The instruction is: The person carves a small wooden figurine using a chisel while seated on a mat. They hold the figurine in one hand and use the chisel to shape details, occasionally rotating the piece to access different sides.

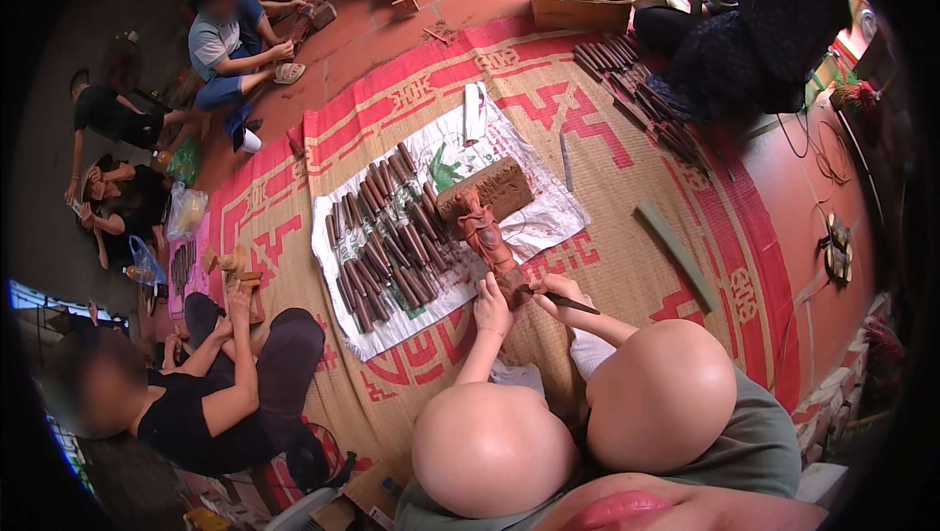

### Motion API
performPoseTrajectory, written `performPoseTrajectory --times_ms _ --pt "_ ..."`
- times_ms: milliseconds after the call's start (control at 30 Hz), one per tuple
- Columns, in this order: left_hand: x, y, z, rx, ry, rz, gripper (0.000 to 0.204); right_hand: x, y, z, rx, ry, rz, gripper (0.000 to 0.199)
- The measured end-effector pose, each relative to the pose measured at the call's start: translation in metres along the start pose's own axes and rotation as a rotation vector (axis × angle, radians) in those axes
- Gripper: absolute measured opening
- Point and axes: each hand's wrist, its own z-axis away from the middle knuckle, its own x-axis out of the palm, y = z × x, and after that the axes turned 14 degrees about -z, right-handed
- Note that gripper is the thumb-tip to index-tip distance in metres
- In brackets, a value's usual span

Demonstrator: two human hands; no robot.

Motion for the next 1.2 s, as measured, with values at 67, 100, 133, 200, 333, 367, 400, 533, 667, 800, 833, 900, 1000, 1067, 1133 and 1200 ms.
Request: performPoseTrajectory --times_ms 67,100,133,200,333,367,400,533,667,800,833,900,1000,1067,1133,1200 --pt "-0.003 0.000 0.001 0.015 0.007 -0.015 0.105 -0.009 0.012 -0.004 -0.040 -0.102 0.023 0.011" --pt "-0.004 -0.001 -0.001 0.019 0.014 -0.023 0.105 -0.017 0.013 -0.005 0.093 -0.163 -0.070 0.012" --pt "-0.004 0.000 -0.004 0.019 0.021 -0.026 0.105 -0.025 0.012 -0.006 0.226 -0.223 -0.161 0.012" --pt "-0.003 0.001 0.001 0.005 0.015 -0.033 0.105 -0.025 0.006 -0.011 0.321 -0.200 -0.251 0.014" --pt "0.003 -0.004 0.001 -0.001 0.009 0.002 0.106 -0.014 -0.005 -0.021 0.114 0.012 -0.035 0.013" --pt "0.002 0.000 0.001 0.006 0.017 0.006 0.106 -0.010 0.003 -0.015 0.052 0.030 -0.024 0.013" --pt "-0.002 0.002 0.001 0.007 0.028 0.004 0.106 -0.005 0.008 -0.008 -0.013 0.044 -0.018 0.014" --pt "-0.006 -0.008 0.007 -0.008 0.004 -0.092 0.105 -0.001 0.012 0.015 0.211 -0.084 -0.251 0.013" --pt "0.006 -0.001 0.002 0.027 0.061 0.005 0.106 -0.009 0.000 -0.001 0.174 0.040 -0.209 0.011" --pt "-0.002 0.005 -0.002 0.033 0.031 -0.034 0.107 -0.012 0.026 0.009 0.156 0.052 -0.095 0.011" --pt "-0.001 0.006 0.002 0.033 0.018 -0.044 0.107 -0.014 0.034 0.024 0.169 0.048 -0.128 0.009" --pt "-0.003 -0.006 0.010 -0.002 0.001 -0.092 0.107 -0.011 0.028 0.029 0.362 -0.001 -0.210 0.011" --pt "-0.001 -0.002 0.004 0.029 0.008 -0.062 0.106 -0.012 0.019 0.028 0.370 0.084 -0.338 0.012" --pt "-0.006 0.001 0.000 0.054 0.025 -0.045 0.104 -0.011 0.019 0.013 0.211 0.162 -0.316 0.011" --pt "0.000 -0.001 0.003 0.062 0.034 -0.054 0.103 -0.007 0.024 0.012 0.220 0.129 -0.359 0.013" --pt "-0.001 -0.004 0.001 0.082 0.026 -0.065 0.104 0.000 0.025 0.015 0.252 0.141 -0.451 0.013"
